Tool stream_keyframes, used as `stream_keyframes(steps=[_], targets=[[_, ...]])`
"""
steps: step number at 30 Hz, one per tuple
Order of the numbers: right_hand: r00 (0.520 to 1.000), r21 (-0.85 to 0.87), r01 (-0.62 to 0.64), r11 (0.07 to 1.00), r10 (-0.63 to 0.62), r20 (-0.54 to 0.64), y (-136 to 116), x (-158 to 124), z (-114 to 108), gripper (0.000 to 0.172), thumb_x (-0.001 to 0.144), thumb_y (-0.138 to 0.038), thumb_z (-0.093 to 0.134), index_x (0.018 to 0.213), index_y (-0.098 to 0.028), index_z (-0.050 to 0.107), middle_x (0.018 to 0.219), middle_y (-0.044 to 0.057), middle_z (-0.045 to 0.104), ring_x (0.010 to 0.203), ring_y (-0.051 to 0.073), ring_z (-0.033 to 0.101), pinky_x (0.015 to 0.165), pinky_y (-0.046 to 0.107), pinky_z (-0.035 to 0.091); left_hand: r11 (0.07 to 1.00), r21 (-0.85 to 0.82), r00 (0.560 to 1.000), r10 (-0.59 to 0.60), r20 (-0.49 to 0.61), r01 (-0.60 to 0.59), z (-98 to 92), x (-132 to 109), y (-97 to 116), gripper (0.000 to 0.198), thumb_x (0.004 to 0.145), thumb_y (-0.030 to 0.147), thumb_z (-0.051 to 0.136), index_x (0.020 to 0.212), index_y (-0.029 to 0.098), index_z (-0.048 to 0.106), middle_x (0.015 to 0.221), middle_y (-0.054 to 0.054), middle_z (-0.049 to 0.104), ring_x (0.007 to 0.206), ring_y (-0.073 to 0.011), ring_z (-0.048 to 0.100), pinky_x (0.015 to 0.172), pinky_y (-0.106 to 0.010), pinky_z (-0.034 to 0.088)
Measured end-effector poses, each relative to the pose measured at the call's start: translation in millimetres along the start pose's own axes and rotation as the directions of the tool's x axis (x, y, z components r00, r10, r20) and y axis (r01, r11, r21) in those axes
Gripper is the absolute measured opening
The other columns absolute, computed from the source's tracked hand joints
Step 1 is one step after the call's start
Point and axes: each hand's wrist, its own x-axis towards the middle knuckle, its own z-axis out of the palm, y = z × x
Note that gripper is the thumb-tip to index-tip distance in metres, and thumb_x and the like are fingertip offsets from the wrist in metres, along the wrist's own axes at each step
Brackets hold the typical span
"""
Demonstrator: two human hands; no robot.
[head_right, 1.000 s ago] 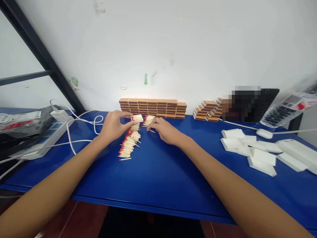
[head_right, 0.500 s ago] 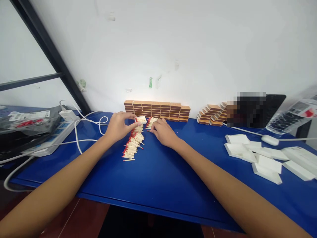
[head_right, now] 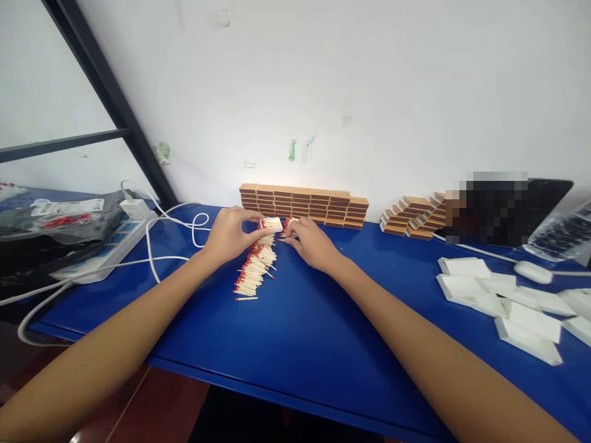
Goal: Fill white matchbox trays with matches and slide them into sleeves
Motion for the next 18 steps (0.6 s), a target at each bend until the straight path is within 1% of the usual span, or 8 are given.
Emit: stream_keyframes(steps=[3, 6, 9, 11, 13, 15, 18], targets=[[0.999, -0.008, -0.025, 1.0, 0.025, 0.029, 0.5, 0.4, -1.8, 0.009, 0.101, -0.024, 0.063, 0.094, -0.02, 0.065, 0.097, 0.008, 0.065, 0.094, 0.024, 0.059, 0.084, 0.036, 0.046, 1.0, 0.002, 1.0, 0.003, 0.004, -0.003, 0.6, 0.0, -0.9, 0.029, 0.089, 0.047, 0.085, 0.102, 0.022, 0.079, 0.102, -0.005, 0.081, 0.098, -0.0282, 0.073, 0.093, -0.044, 0.052], [0.998, -0.012, -0.02, 1.0, 0.021, 0.06, 3.0, -2.2, -8.6, 0.012, 0.101, -0.024, 0.062, 0.09, -0.02, 0.064, 0.096, 0.009, 0.064, 0.093, 0.025, 0.059, 0.084, 0.037, 0.047, 1.0, 0.006, 1.0, 0.009, 0.01, -0.009, 1.1, 0.1, -2.8, 0.029, 0.089, 0.047, 0.085, 0.102, 0.022, 0.078, 0.101, -0.005, 0.081, 0.097, -0.0281, 0.073, 0.092, -0.044, 0.053], [1.0, 0.006, -0.028, 1.0, 0.028, 0.008, 1.9, -7.8, -20.9, 0.011, 0.101, -0.024, 0.059, 0.091, -0.021, 0.063, 0.096, 0.008, 0.063, 0.089, 0.024, 0.06, 0.082, 0.038, 0.048, 1.0, 0.011, 1.0, 0.015, 0.021, -0.016, 1.9, 0.7, -4.5, 0.029, 0.088, 0.047, 0.087, 0.102, 0.023, 0.079, 0.103, -0.005, 0.081, 0.098, -0.0287, 0.073, 0.093, -0.044, 0.052], [0.997, 0.027, -0.055, 0.998, 0.056, -0.058, -3.9, -11.4, -29.1, 0.01, 0.101, -0.025, 0.057, 0.094, -0.021, 0.063, 0.095, 0.008, 0.063, 0.087, 0.024, 0.06, 0.079, 0.037, 0.047, 0.999, 0.001, 0.999, 0.04, 0.036, -0.04, 2.9, 0.9, -4.1, 0.031, 0.085, 0.046, 0.089, 0.103, 0.023, 0.079, 0.105, -0.006, 0.081, 0.1, -0.0291, 0.073, 0.096, -0.045, 0.051], [0.994, 0.041, -0.046, 0.998, 0.05, -0.097, -13.3, -13.4, -34.4, 0.009, 0.102, -0.026, 0.058, 0.095, -0.021, 0.062, 0.096, 0.008, 0.062, 0.087, 0.024, 0.06, 0.078, 0.037, 0.047, 0.997, -0.025, 0.995, 0.08, 0.065, -0.079, 4.4, 0.6, -1.9, 0.031, 0.085, 0.047, 0.089, 0.103, 0.024, 0.08, 0.103, -0.006, 0.081, 0.101, -0.0289, 0.073, 0.097, -0.045, 0.05], [0.994, 0.032, -0.008, 0.999, 0.012, -0.109, -23.1, -13.7, -36.0, 0.009, 0.102, -0.027, 0.058, 0.095, -0.022, 0.061, 0.097, 0.008, 0.063, 0.089, 0.024, 0.06, 0.078, 0.037, 0.047, 0.993, -0.054, 0.989, 0.113, 0.095, -0.108, 6.0, -0.3, 1.9, 0.032, 0.087, 0.051, 0.087, 0.103, 0.024, 0.08, 0.1, -0.006, 0.081, 0.1, -0.0285, 0.074, 0.097, -0.044, 0.05], [0.994, 0.002, 0.034, 0.999, -0.033, -0.103, -32.7, -12.0, -34.2, 0.01, 0.103, -0.027, 0.058, 0.094, -0.022, 0.06, 0.098, 0.009, 0.064, 0.091, 0.025, 0.059, 0.08, 0.038, 0.046, 0.987, -0.096, 0.984, 0.138, 0.11, -0.127, 8.3, -2.1, 8.3, 0.035, 0.089, 0.056, 0.083, 0.103, 0.025, 0.08, 0.098, -0.006, 0.08, 0.098, -0.0276, 0.074, 0.096, -0.044, 0.05]])
